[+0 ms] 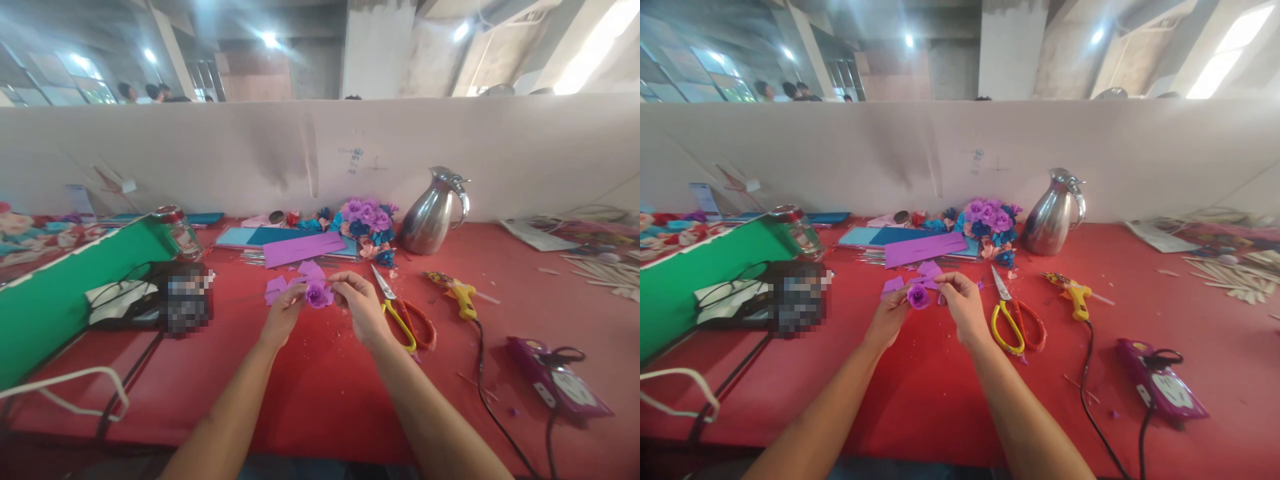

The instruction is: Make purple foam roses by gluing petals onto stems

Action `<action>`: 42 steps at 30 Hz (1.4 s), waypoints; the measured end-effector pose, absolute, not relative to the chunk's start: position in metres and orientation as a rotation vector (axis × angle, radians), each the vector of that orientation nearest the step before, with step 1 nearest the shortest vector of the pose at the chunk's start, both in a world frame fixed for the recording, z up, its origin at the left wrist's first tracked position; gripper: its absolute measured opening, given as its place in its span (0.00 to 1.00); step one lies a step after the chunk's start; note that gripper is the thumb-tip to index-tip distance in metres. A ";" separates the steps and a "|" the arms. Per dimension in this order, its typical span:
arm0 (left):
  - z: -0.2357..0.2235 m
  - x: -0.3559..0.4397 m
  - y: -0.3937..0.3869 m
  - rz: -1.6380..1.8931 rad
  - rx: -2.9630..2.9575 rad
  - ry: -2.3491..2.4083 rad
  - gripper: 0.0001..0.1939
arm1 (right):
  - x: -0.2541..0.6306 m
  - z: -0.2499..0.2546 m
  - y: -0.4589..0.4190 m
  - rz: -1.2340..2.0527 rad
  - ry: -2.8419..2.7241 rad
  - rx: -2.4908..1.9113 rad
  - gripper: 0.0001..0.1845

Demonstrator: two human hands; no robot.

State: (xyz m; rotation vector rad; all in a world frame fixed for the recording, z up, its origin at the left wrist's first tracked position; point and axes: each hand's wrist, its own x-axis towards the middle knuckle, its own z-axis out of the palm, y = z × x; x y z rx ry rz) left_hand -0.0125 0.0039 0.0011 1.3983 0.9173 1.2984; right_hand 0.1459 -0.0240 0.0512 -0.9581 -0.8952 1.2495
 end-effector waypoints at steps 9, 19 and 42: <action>0.009 -0.013 0.001 1.435 1.385 0.958 0.12 | 0.138 0.050 -0.032 1.217 -1.103 -1.005 0.13; 0.010 -0.011 -0.002 1.536 1.352 0.958 0.05 | 0.133 0.043 -0.036 1.126 -1.193 -1.018 0.15; 0.016 -0.009 -0.004 1.495 1.233 0.925 0.08 | 0.135 0.038 -0.030 1.009 -1.179 -1.053 0.09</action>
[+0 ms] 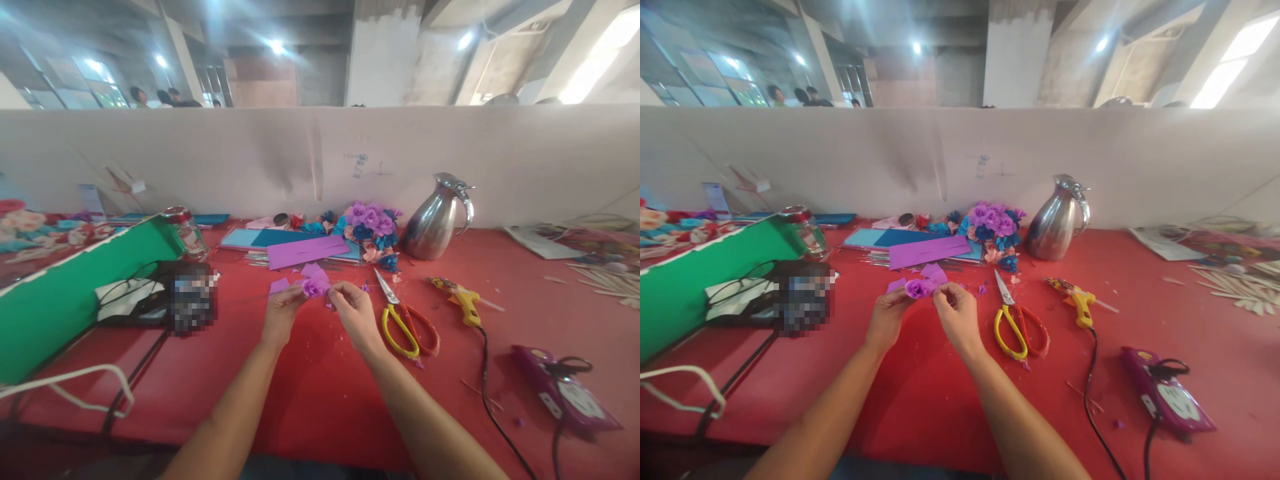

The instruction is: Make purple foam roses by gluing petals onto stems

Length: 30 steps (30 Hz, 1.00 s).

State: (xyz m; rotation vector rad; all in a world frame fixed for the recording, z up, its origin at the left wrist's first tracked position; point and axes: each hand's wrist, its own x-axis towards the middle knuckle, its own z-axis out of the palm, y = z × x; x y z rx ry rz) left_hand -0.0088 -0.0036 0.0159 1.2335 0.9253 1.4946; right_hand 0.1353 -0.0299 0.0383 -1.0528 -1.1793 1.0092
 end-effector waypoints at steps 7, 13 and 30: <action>0.014 -0.009 -0.003 1.519 1.208 0.895 0.07 | 0.134 0.039 -0.031 1.048 -1.122 -0.977 0.05; 0.011 -0.011 -0.001 1.512 1.207 0.932 0.06 | 0.136 0.040 -0.031 1.084 -1.111 -0.972 0.14; 0.001 -0.011 0.003 1.458 1.190 0.931 0.07 | 0.136 0.030 -0.022 1.013 -1.117 -1.003 0.11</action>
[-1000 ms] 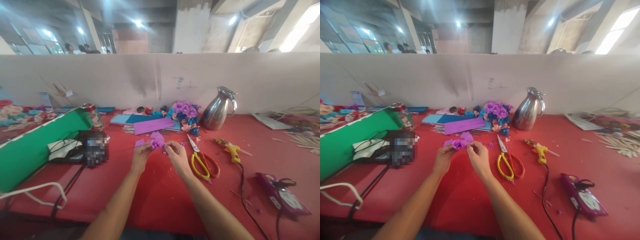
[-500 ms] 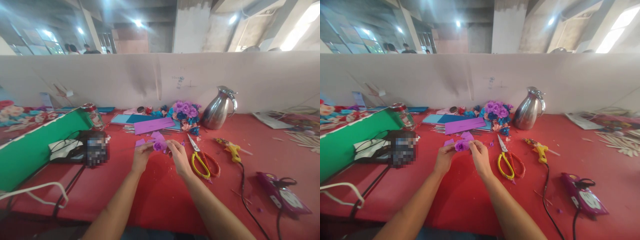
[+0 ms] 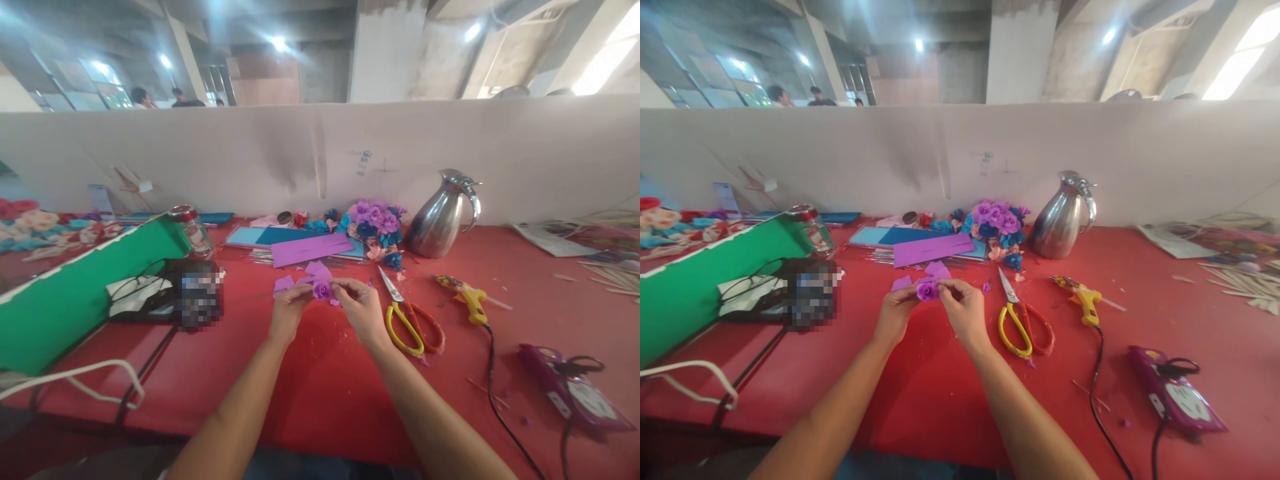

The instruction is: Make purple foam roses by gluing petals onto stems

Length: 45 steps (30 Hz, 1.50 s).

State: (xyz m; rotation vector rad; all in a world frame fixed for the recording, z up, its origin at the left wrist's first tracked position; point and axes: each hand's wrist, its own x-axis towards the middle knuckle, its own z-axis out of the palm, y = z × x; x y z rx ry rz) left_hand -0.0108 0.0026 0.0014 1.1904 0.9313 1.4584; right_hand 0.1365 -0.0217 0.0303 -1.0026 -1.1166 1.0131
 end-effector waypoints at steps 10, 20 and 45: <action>0.003 -0.009 0.002 1.522 1.143 1.003 0.09 | 0.138 0.032 -0.023 0.984 -0.948 -1.035 0.13; 0.000 0.004 -0.003 1.602 1.082 1.133 0.08 | 0.118 0.012 -0.024 1.061 -1.134 -1.032 0.08; 0.016 -0.006 0.006 1.389 1.463 0.998 0.11 | 0.125 0.003 -0.013 0.939 -1.280 -1.002 0.08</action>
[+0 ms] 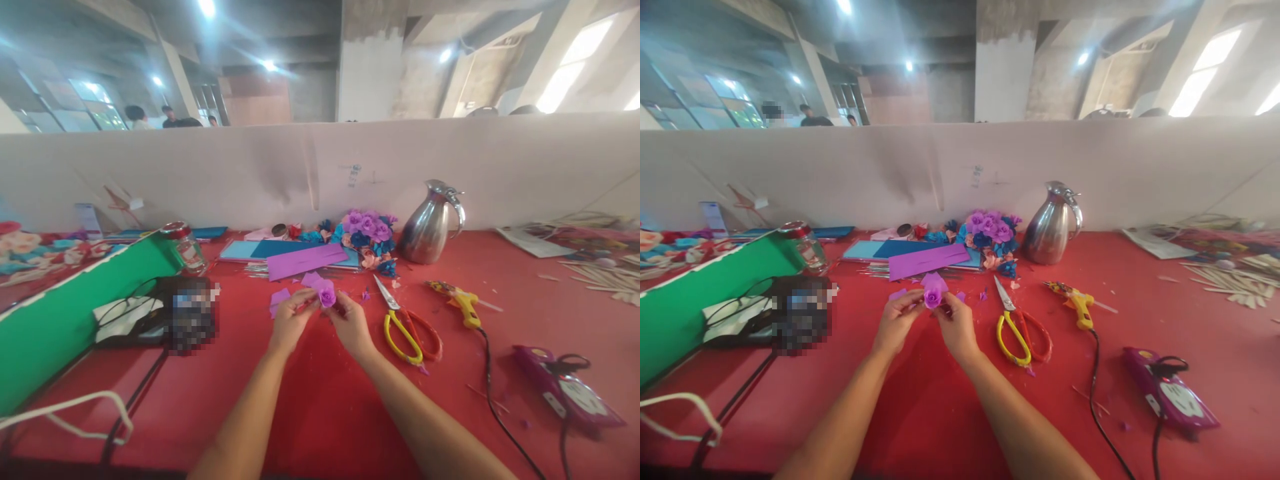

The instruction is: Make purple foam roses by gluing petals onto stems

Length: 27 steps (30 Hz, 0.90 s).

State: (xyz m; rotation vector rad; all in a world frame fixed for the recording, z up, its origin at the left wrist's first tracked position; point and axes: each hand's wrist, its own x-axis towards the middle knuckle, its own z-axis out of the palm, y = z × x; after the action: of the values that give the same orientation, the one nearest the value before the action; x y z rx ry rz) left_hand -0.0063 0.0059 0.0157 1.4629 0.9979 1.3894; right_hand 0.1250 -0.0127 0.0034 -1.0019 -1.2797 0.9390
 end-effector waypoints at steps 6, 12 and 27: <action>0.019 -0.008 0.003 1.460 1.554 1.082 0.09 | 0.127 0.006 -0.013 0.928 -1.237 -1.031 0.08; 0.018 -0.008 0.005 1.425 1.562 1.060 0.08 | 0.128 0.002 -0.010 0.876 -1.259 -1.065 0.09; 0.013 0.003 0.004 1.337 1.339 0.968 0.14 | 0.132 0.007 -0.011 0.828 -1.269 -1.148 0.13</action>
State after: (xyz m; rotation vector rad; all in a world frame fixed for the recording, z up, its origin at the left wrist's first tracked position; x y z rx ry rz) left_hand 0.0027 0.0036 0.0127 1.3394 0.9680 1.3375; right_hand 0.1315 -0.0108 0.0070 -1.1482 -1.2688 0.8283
